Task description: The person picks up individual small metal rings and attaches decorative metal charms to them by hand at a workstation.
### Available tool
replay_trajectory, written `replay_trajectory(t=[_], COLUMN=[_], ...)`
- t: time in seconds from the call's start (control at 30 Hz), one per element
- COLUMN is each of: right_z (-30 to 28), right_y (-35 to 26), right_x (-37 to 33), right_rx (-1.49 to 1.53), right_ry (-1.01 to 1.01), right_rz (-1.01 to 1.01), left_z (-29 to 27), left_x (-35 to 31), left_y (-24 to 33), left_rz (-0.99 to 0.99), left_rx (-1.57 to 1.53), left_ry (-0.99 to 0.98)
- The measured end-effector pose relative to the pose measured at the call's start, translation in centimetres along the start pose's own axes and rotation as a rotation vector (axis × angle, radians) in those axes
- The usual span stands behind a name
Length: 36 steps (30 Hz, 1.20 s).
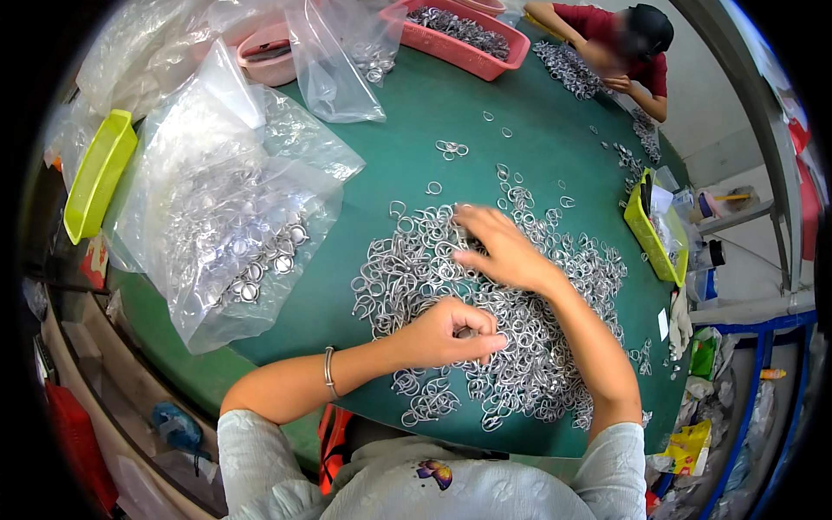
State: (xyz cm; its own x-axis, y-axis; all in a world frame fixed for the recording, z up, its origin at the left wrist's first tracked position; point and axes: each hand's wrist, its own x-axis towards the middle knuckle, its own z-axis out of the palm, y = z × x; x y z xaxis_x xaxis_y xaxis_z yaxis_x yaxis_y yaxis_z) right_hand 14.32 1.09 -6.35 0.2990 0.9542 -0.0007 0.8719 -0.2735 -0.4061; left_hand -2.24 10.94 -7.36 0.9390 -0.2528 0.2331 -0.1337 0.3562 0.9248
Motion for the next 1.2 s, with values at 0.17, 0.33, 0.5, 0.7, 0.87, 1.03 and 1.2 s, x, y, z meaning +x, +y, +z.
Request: replay_trajectory(t=[0.17, 0.33, 0.5, 0.7, 0.87, 1.03, 1.2], right_z=[-5.2, -2.0, 1.6, -1.1, 1.5, -0.8, -3.6], right_y=[-1.4, 0.2, 1.7, 1.7, 2.2, 0.3, -0.8], right_x=[-1.9, 3.9, 7.3, 5.8, 7.8, 6.8, 2.3], right_rx=[0.453, 0.396, -0.019, 0.239, -0.089, 0.876, 1.337], right_ry=[-0.367, 0.132, 0.34, 0.219, 0.287, 0.081, 0.079], right_rz=[0.011, 0.087, -0.094, 0.191, -0.175, 0.239, 0.264], left_z=[0.3, 0.6, 1.0, 1.4, 1.4, 1.2, 1.2], left_x=[-0.6, -0.4, -0.7, -1.2, -0.8, -1.1, -0.9], left_y=[0.8, 0.2, -0.4, -0.4, -0.6, -0.2, -0.3], left_rz=[0.103, 0.159, 0.207, 0.204, 0.232, 0.251, 0.253], left_rx=[0.006, 0.083, 0.268, 0.321, 0.373, 0.432, 0.458], left_ry=[-0.016, -0.08, -0.13, -0.108, -0.13, -0.066, -0.042])
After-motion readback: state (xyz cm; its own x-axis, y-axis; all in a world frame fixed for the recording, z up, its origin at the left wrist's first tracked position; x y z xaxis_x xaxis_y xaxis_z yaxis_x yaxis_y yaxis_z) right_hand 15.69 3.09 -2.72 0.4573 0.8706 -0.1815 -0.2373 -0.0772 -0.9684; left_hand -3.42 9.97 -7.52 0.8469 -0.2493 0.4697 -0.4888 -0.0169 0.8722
